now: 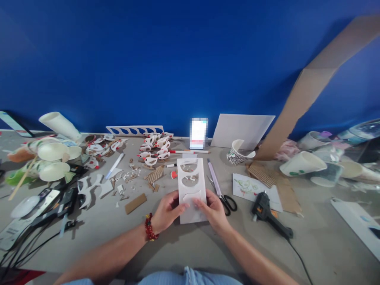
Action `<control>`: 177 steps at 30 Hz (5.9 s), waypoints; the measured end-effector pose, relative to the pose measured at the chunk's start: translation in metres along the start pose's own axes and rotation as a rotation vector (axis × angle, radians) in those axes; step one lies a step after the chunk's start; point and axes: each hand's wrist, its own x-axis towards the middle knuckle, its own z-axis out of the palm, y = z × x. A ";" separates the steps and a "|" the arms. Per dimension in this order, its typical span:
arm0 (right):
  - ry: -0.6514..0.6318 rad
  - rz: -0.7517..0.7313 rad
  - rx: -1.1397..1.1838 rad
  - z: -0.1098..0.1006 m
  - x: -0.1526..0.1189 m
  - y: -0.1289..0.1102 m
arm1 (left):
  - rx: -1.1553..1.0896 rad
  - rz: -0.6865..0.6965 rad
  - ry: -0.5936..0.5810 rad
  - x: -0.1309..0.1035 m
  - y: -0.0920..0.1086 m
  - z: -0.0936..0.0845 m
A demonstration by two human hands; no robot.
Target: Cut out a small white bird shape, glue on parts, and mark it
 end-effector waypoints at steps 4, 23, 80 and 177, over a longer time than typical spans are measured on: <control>0.007 -0.034 0.013 0.000 0.000 -0.002 | -0.020 -0.043 0.004 0.001 -0.003 0.002; -0.030 -0.206 -0.217 -0.006 0.002 -0.006 | -0.219 -0.101 0.185 0.003 -0.004 -0.001; -0.123 -0.236 -0.007 -0.008 0.005 -0.019 | -0.087 -0.017 0.122 0.013 -0.014 0.002; -0.233 -0.055 -0.268 -0.067 0.006 -0.067 | 0.166 0.409 0.110 0.009 0.015 -0.019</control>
